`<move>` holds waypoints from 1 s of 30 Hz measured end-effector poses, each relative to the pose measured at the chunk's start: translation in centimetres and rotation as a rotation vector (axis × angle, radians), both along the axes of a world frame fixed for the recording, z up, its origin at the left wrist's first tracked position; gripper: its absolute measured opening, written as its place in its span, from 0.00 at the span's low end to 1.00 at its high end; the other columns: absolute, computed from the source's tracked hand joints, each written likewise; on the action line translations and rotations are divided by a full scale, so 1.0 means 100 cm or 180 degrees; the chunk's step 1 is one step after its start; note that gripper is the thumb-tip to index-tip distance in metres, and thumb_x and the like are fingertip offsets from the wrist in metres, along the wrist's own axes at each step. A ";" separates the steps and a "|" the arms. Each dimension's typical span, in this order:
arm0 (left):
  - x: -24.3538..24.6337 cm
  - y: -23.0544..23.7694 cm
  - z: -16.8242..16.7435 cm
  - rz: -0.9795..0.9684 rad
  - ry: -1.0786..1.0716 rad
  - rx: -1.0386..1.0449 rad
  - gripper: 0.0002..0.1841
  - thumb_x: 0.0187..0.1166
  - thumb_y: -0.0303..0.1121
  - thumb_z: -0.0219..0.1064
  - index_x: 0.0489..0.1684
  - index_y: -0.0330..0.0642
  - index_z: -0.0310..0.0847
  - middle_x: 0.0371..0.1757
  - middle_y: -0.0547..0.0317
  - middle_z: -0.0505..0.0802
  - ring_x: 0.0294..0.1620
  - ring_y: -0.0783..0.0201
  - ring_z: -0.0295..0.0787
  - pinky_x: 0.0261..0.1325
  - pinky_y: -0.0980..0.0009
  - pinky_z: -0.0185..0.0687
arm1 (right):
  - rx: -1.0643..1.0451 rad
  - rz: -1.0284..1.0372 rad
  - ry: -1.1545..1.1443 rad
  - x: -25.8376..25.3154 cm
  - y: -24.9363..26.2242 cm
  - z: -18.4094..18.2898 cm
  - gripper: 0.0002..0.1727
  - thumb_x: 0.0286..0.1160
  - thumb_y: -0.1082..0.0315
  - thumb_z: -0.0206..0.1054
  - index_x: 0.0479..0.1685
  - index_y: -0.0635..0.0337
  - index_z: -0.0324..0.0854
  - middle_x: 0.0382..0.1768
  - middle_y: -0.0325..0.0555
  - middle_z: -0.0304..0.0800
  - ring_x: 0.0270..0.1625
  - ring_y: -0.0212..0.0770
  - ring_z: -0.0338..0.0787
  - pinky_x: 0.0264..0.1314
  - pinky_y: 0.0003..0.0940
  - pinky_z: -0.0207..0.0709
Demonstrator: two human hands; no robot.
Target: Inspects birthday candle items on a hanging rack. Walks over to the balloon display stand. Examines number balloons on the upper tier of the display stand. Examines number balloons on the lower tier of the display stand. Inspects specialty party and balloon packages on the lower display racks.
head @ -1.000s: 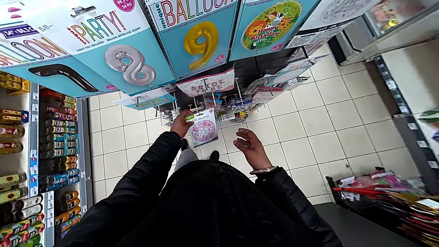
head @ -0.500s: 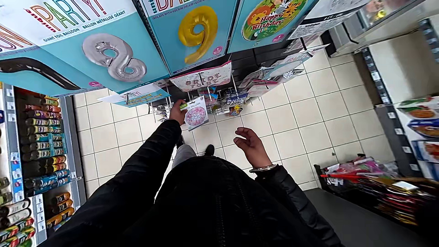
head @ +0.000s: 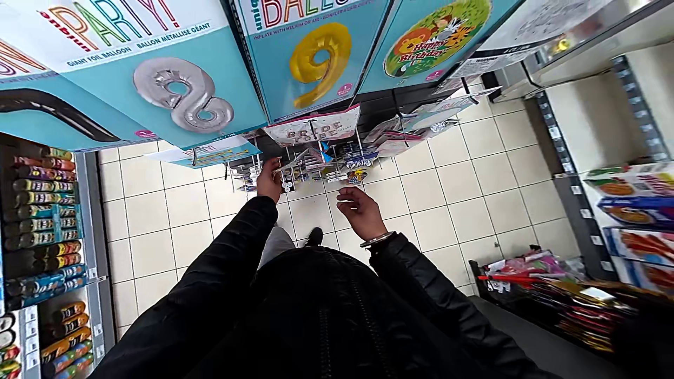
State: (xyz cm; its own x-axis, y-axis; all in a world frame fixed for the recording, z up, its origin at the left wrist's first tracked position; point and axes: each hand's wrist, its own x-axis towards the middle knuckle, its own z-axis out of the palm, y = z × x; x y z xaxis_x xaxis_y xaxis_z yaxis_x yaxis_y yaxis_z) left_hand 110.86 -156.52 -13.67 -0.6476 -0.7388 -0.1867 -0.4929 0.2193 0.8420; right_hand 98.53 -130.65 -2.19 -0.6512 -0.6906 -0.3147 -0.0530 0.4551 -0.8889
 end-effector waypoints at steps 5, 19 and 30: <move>0.033 0.024 0.034 0.0088 0.0326 0.0165 0.30 0.81 0.18 0.60 0.86 0.36 0.64 0.86 0.45 0.73 0.81 0.53 0.77 0.77 0.56 0.79 | 0.0093 0.0824 0.1497 -0.022 -0.057 -0.022 0.20 0.78 0.70 0.66 0.68 0.58 0.85 0.62 0.53 0.91 0.54 0.48 0.95 0.58 0.50 0.89; 0.158 0.071 0.116 0.0478 0.0701 0.0922 0.30 0.84 0.25 0.62 0.87 0.46 0.59 0.75 0.53 0.85 0.64 0.55 0.92 0.66 0.54 0.90 | 0.1289 0.2009 0.2579 -0.036 -0.173 -0.060 0.30 0.74 0.79 0.62 0.79 0.55 0.75 0.75 0.58 0.81 0.59 0.69 0.90 0.50 0.69 0.84; 0.175 0.077 0.098 0.0622 0.0885 0.1077 0.30 0.82 0.21 0.61 0.86 0.39 0.60 0.72 0.49 0.87 0.63 0.53 0.92 0.66 0.55 0.90 | 0.1282 0.1317 0.2072 -0.020 -0.149 -0.062 0.15 0.79 0.62 0.66 0.61 0.45 0.90 0.53 0.56 0.94 0.62 0.67 0.88 0.57 0.69 0.81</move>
